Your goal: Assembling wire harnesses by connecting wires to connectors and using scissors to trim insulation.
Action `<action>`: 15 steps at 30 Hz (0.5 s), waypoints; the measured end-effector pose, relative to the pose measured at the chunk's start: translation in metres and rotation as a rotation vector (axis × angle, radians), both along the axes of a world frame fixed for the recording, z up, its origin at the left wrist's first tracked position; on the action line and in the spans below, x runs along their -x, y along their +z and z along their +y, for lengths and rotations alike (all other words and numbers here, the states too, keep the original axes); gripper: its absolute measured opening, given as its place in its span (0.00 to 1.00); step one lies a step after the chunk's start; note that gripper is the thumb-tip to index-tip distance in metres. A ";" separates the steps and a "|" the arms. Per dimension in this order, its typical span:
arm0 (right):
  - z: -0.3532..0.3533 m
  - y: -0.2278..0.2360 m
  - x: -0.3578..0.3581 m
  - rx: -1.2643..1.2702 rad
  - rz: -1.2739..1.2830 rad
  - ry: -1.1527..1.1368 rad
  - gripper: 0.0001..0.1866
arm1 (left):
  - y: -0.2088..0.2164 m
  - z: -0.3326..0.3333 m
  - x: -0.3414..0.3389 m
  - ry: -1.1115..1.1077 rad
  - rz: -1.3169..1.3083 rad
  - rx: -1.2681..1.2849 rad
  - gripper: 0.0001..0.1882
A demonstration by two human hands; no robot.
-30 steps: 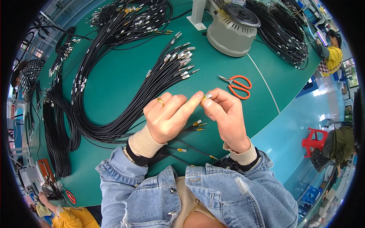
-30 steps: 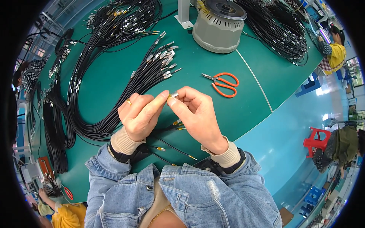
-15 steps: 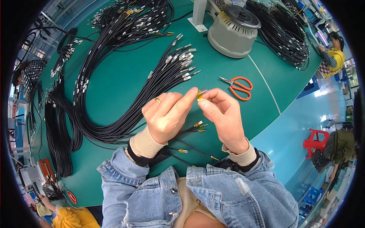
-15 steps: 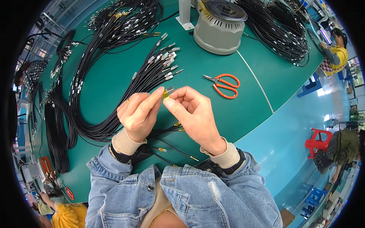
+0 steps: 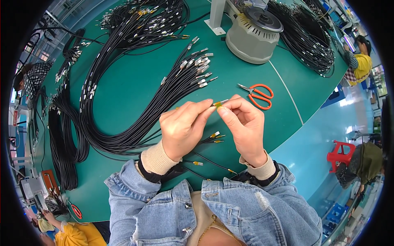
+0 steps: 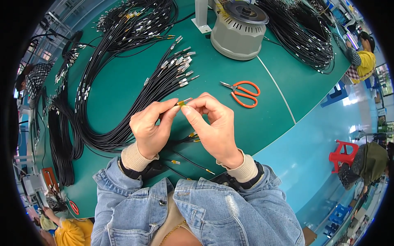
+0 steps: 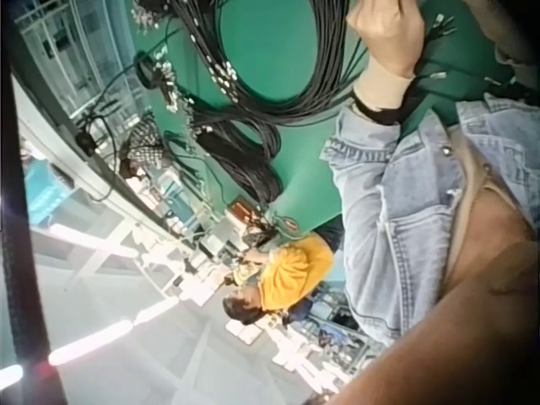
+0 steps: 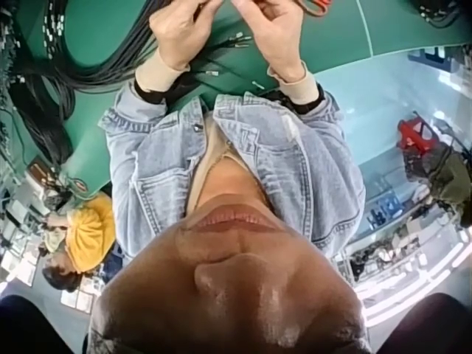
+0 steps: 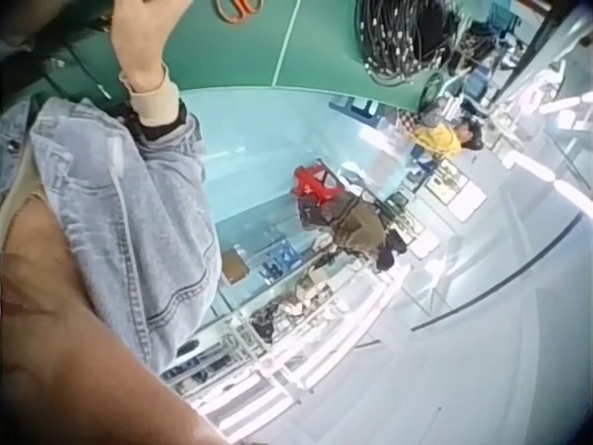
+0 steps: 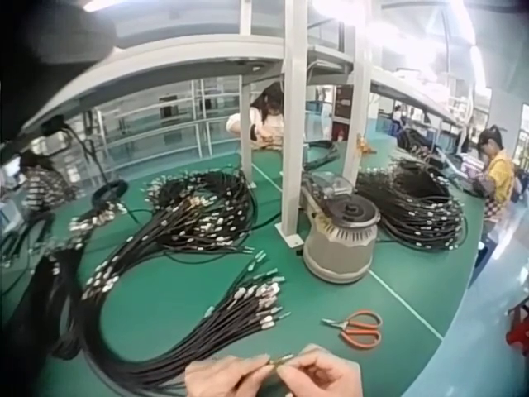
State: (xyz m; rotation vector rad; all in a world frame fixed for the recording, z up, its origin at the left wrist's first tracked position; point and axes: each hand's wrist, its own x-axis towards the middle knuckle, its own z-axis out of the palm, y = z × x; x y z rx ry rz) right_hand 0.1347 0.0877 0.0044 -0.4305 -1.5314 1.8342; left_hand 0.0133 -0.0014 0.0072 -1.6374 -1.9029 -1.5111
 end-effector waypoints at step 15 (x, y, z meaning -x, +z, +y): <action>-0.002 -0.003 0.002 -0.071 0.005 -0.088 0.03 | 0.002 -0.004 -0.009 -0.056 -0.244 0.135 0.03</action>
